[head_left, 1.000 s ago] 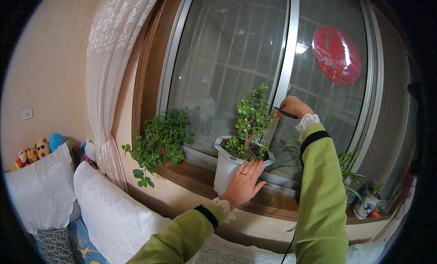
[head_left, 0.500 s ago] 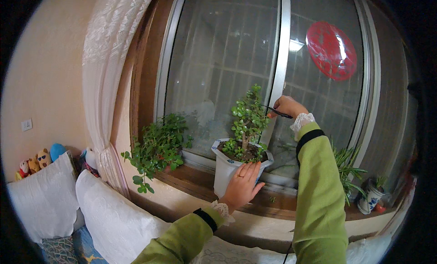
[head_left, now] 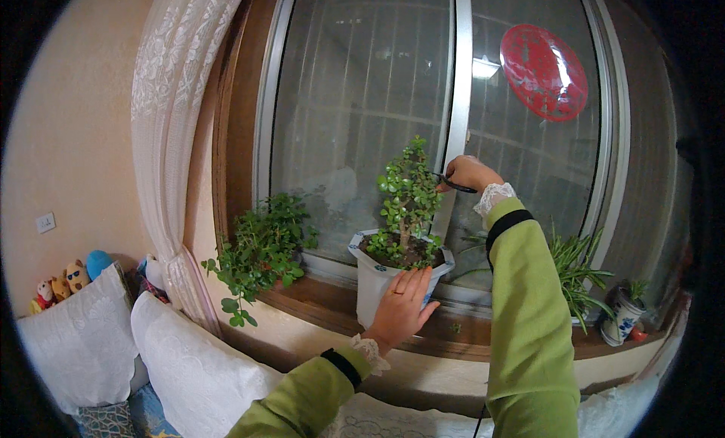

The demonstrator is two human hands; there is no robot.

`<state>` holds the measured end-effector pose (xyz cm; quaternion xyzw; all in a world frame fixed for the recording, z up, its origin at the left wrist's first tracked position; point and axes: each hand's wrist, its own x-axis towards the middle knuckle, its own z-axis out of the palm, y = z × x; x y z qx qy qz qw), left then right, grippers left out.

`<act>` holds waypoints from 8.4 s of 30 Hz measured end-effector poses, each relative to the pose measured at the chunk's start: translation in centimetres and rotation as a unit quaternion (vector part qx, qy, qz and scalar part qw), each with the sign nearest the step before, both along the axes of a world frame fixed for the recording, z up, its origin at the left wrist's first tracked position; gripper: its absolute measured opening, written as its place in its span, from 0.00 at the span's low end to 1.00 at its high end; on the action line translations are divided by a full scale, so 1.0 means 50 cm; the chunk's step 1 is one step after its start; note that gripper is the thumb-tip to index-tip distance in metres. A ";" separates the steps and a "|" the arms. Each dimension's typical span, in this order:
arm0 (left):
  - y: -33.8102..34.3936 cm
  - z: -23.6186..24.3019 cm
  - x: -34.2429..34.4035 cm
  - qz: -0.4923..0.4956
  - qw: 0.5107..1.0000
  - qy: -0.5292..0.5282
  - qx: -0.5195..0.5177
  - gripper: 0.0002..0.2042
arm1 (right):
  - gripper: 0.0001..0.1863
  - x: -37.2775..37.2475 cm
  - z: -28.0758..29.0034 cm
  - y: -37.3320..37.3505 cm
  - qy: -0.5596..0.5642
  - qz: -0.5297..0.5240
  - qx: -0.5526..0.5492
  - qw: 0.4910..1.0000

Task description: The person trims a potted plant on a windowsill using shears, cutting small branches and leaves while occasionally adjusting the plant's position. The person also removes cut pieces from the pot and windowsill.

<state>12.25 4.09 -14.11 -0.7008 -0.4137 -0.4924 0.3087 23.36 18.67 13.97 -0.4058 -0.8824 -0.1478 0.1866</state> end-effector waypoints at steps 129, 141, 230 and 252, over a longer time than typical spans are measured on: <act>0.061 -0.048 -0.008 -0.018 0.998 0.002 0.063 0.33 | 0.17 -0.283 0.080 0.172 -0.140 -0.005 0.105 0.985; 0.055 -0.045 -0.010 -0.017 0.999 0.011 0.027 0.31 | 0.17 -0.279 0.067 0.094 -0.047 -0.038 0.044 0.997; 0.029 0.213 -0.079 -0.431 0.673 -0.552 -0.238 0.04 | 0.23 -0.033 -0.324 -0.138 0.413 0.301 -0.045 0.858; 0.052 0.207 -0.092 -0.371 0.705 -0.583 -0.160 0.08 | 0.24 -0.071 -0.339 -0.151 0.407 0.221 0.082 0.883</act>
